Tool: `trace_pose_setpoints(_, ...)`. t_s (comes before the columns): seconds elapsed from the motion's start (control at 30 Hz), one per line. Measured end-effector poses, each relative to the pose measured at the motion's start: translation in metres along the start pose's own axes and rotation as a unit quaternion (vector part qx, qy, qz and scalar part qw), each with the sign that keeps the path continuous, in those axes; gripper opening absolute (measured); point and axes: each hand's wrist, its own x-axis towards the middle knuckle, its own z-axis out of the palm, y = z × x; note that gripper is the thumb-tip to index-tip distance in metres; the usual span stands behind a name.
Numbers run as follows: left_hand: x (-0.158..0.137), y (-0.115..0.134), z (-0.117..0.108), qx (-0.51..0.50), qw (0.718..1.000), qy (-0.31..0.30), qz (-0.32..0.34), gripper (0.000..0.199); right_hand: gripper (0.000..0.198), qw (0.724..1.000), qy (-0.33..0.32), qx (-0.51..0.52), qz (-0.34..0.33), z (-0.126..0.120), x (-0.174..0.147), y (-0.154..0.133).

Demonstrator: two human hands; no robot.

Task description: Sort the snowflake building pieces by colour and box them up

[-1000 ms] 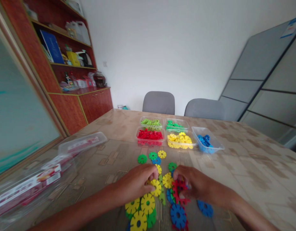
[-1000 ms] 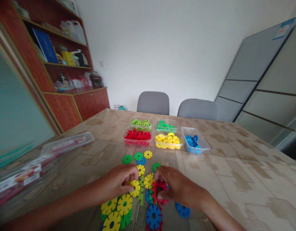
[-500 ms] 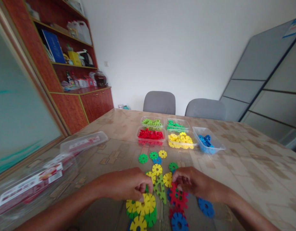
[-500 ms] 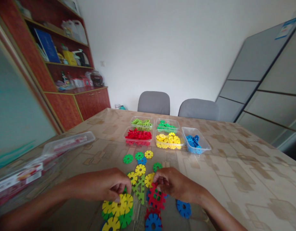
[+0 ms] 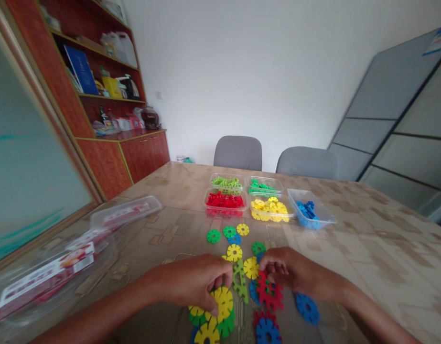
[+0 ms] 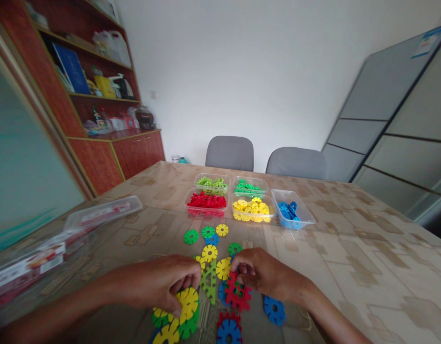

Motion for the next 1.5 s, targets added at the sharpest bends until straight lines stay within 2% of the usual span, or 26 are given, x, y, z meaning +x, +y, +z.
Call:
trace_pose_setpoints(0.17,-0.001,-0.003,-0.003,-0.065,0.998,-0.006,0.003,0.025,0.017,1.0,-0.002,0.006,0.0,0.001,0.001,0.002)
trace_pose_setpoints(0.3,-0.004,-0.007,-0.014,-0.088,0.996,0.005,0.011,0.017,0.021,1.0,0.005,-0.009,-0.001,0.0,0.0,0.002)
trace_pose_setpoints(0.47,-0.012,-0.011,-0.028,-0.073,0.997,0.01,0.016,0.016,0.024,0.999,0.02,-0.034,-0.018,-0.001,0.0,0.003)
trace_pose_setpoints(0.73,-0.014,-0.011,-0.029,-0.052,0.998,0.02,0.02,0.016,0.021,0.999,0.022,-0.042,-0.017,-0.001,0.001,-0.002)
trace_pose_setpoints(0.87,-0.011,-0.007,-0.026,-0.027,0.999,0.02,0.019,0.016,0.015,1.0,-0.023,0.01,-0.003,-0.007,-0.005,-0.012)
trace_pose_setpoints(0.97,-0.007,-0.008,-0.02,-0.01,0.999,0.02,0.028,0.018,0.015,0.993,-0.106,0.051,0.009,-0.013,-0.012,-0.022)
trace_pose_setpoints(1.03,-0.005,-0.01,-0.016,0.011,0.999,0.034,0.038,0.021,0.016,0.991,-0.128,0.044,0.016,-0.016,-0.015,-0.025)
trace_pose_setpoints(1.17,-0.004,-0.006,-0.01,0.084,0.994,0.074,0.019,0.022,0.018,0.998,-0.051,-0.03,0.011,-0.019,-0.016,-0.021)
trace_pose_setpoints(1.27,-0.002,0.009,0.001,0.154,0.981,0.118,0.001,0.018,0.017,0.998,-0.041,-0.039,0.017,-0.019,-0.015,-0.015)
trace_pose_setpoints(1.37,0.006,0.029,0.026,0.175,0.977,0.11,0.06,0.01,0.017,0.998,-0.03,-0.04,0.025,-0.018,-0.015,-0.01)
trace_pose_setpoints(1.43,0.014,0.038,0.048,0.169,0.973,0.086,0.134,0.024,0.017,0.999,-0.023,-0.044,0.021,-0.017,-0.015,-0.007)
trace_pose_setpoints(1.5,0.022,0.041,0.069,0.164,0.966,0.078,0.182,0.021,0.017,0.999,-0.025,-0.046,0.014,-0.015,-0.016,-0.006)
